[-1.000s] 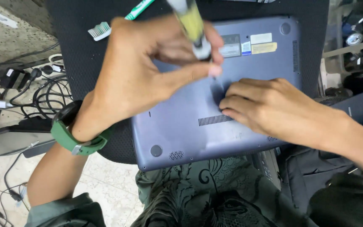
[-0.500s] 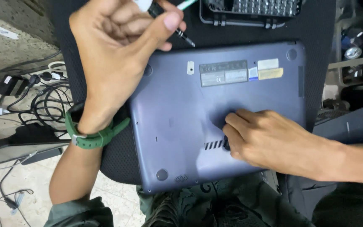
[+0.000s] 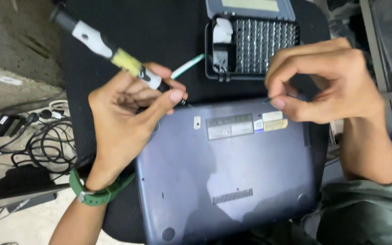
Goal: The person places a laptop on their lap and uses a screwdriver to remove screws from the bottom panel. They place the removed screws into a small plastic container and continue unscrewing the device.
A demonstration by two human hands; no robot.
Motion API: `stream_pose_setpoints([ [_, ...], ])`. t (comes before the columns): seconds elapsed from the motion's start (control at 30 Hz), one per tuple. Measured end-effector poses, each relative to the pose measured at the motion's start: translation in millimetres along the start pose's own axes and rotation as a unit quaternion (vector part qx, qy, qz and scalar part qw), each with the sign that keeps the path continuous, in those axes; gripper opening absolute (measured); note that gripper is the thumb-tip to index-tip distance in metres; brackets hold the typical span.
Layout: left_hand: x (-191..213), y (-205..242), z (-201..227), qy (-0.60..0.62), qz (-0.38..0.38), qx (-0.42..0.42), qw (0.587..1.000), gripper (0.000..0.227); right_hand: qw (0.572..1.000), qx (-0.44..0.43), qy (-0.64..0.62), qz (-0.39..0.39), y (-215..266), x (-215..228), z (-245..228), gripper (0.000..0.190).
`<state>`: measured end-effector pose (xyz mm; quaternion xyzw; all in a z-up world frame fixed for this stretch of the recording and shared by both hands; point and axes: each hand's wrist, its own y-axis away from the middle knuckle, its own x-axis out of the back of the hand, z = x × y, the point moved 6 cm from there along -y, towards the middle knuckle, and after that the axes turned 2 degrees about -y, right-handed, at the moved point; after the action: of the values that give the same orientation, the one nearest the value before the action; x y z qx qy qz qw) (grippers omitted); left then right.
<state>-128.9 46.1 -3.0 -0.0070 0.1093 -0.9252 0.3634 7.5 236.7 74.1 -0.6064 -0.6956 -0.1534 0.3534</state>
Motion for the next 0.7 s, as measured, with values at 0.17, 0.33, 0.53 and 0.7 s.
stream_pose_setpoints([
  [0.17, 1, -3, -4, -0.019, 0.009, 0.033, 0.999, 0.025, 0.999, -0.028, -0.027, 0.013, -12, 3, 25, 0.009],
  [0.33, 0, -4, -5, -0.037, 0.008, 0.038, 0.999, 0.025, 0.99, 0.005, 0.14, 0.012, -23, 3, 36, 0.01],
  [0.53, 1, -5, -2, -0.069, 0.002, 0.022, 0.997, 0.025, 0.949, 0.022, 0.316, -0.006, -21, -7, 44, 0.008],
  [0.7, 1, -4, -4, -0.055, -0.004, 0.031, 0.998, 0.026, 0.925, 0.032, 0.378, -0.014, -21, -12, 46, 0.007],
])
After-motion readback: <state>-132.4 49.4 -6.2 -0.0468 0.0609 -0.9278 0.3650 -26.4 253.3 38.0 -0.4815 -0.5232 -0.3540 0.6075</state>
